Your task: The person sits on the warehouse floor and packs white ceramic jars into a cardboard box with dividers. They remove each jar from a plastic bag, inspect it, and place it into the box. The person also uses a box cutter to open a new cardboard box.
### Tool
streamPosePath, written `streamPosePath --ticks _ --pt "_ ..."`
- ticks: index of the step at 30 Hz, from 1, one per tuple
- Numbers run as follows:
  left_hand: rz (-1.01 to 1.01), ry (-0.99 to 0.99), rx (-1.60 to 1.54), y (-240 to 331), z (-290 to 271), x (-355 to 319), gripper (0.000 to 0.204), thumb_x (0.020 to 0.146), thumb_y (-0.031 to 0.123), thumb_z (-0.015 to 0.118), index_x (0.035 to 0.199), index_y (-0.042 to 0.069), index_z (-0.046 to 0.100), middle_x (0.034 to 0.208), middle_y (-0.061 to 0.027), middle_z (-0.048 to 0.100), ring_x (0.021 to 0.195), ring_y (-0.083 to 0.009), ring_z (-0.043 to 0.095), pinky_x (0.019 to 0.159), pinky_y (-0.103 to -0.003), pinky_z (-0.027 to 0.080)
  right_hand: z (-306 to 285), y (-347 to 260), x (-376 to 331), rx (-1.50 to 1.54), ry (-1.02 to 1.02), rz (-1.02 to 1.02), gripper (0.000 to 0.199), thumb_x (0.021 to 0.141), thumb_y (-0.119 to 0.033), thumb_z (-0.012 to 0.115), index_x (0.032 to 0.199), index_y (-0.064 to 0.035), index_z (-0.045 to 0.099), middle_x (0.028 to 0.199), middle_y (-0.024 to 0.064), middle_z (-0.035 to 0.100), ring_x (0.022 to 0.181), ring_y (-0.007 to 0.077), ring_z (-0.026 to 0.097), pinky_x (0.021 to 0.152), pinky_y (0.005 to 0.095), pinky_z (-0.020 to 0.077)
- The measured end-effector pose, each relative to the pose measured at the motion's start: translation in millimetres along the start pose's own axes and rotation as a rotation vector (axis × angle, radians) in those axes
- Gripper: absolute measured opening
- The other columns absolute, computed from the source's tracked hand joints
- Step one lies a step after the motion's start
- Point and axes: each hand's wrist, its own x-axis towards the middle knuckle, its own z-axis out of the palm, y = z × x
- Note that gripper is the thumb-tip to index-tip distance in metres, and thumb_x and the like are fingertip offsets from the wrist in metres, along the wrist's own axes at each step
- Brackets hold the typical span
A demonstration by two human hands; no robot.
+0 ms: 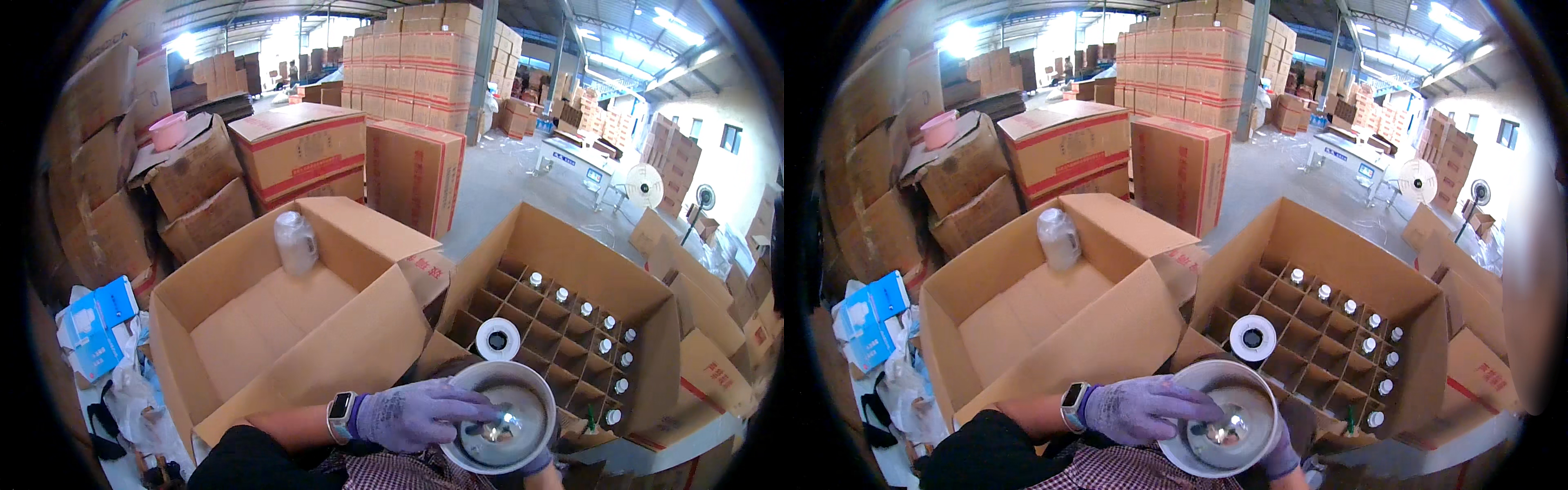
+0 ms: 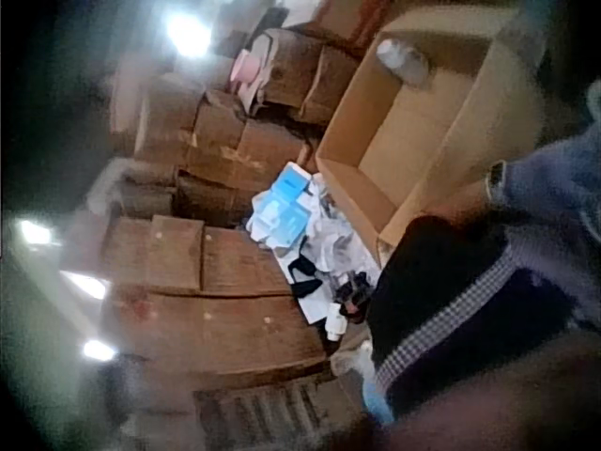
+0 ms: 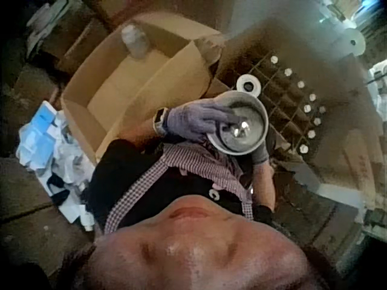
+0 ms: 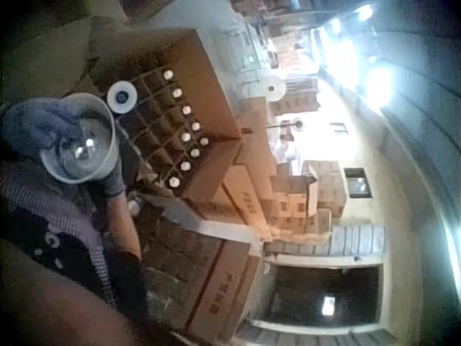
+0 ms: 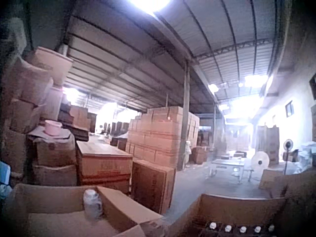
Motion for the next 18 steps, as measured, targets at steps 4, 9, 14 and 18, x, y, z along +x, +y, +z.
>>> streamPosePath --ticks 4,9,14,18 --pt "-0.363 0.330 -0.136 -5 -14 0 0.019 0.088 0.014 0.071 0.103 0.002 0.067 0.136 -0.0239 0.058 0.127 -0.0379 0.057 0.105 -0.046 0.046 10 -3 -47 -0.383 0.231 -0.395 0.080 0.091 -0.050 0.064 0.147 -0.0024 0.032 0.146 0.0192 0.046 0.132 0.0322 0.049 0.108 0.0474 0.0411" --pt "-0.761 0.547 -0.493 -16 4 -1 0.032 0.083 0.020 0.079 0.107 0.002 0.068 0.140 -0.0191 0.058 0.118 -0.0290 0.062 0.099 -0.038 0.049 12 -16 -83 -1.116 0.452 -0.931 0.086 0.096 -0.055 0.057 0.153 -0.0008 0.023 0.152 0.0195 0.040 0.135 0.0286 0.046 0.109 0.0465 0.0396" --pt "-0.146 0.251 -0.081 -23 12 16 0.024 0.082 0.020 0.081 0.093 0.004 0.067 0.139 -0.0187 0.059 0.117 -0.0307 0.062 0.101 -0.040 0.048 -20 20 -52 -0.262 0.265 -0.220 0.076 0.099 -0.048 0.053 0.152 -0.0002 0.027 0.152 0.0189 0.041 0.135 0.0283 0.046 0.109 0.0446 0.0397" --pt "-0.698 0.487 -0.510 -35 23 3 0.030 0.086 0.025 0.079 0.100 0.001 0.067 0.138 -0.0171 0.060 0.120 -0.0262 0.058 0.103 -0.039 0.047 -25 38 -70 -0.362 0.265 -0.254 0.069 0.101 -0.042 0.050 0.151 0.0003 0.030 0.152 0.0183 0.042 0.135 0.0280 0.046 0.109 0.0430 0.0398"
